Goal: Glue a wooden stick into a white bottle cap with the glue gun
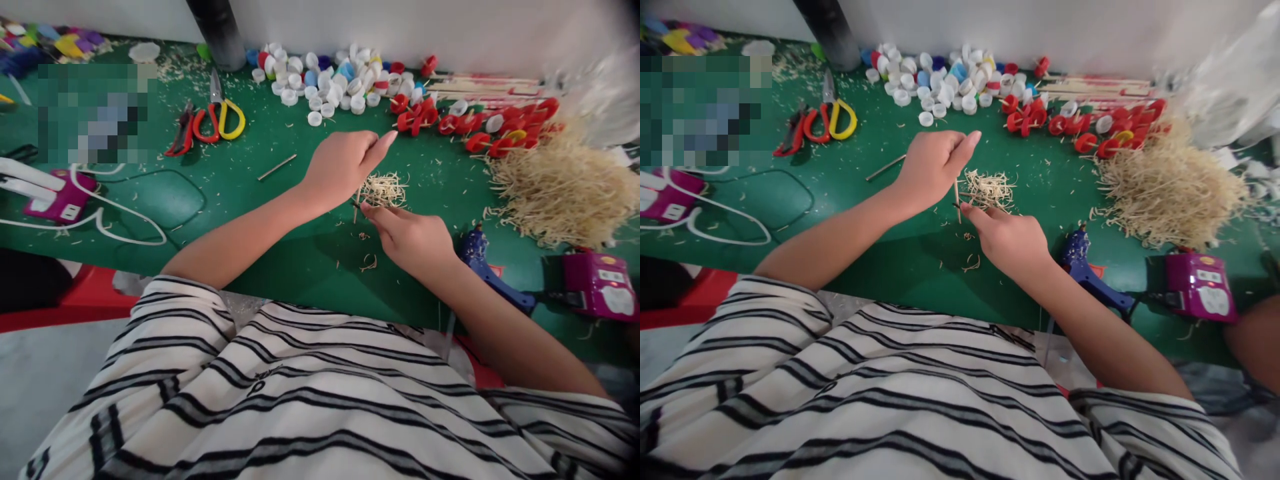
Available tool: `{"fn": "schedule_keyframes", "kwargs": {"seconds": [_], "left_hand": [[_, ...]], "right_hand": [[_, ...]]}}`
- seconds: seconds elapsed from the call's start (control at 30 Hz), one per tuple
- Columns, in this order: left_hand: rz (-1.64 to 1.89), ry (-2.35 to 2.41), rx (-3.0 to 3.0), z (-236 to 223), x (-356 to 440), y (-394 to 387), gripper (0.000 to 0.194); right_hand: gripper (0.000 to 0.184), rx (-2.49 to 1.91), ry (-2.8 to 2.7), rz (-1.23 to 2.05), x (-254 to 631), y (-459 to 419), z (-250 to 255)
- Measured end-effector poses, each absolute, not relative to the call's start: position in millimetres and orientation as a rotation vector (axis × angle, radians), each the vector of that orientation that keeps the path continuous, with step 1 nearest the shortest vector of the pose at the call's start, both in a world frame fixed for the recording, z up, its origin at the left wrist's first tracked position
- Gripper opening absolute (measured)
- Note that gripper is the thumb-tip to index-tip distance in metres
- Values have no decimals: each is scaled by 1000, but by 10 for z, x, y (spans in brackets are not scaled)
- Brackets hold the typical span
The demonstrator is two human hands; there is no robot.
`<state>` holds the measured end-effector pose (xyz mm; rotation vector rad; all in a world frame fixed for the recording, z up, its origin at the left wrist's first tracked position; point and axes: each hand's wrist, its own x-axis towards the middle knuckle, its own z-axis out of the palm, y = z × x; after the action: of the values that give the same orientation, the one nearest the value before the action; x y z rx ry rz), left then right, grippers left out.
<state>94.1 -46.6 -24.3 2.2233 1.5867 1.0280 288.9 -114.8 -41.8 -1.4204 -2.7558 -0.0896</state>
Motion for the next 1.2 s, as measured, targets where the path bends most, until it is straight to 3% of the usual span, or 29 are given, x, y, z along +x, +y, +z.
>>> {"fn": "schedule_keyframes", "kwargs": {"seconds": [1.0,1.2], "left_hand": [[1157,1444,2358,-246,866,-548,60],[1159,1590,2244,-311,753,-469,63]], "right_hand": [[59,-1454,-2882,-152,2860,-1193,-447],[50,-1386,-2941,-125,2947,-1218,-523]]}}
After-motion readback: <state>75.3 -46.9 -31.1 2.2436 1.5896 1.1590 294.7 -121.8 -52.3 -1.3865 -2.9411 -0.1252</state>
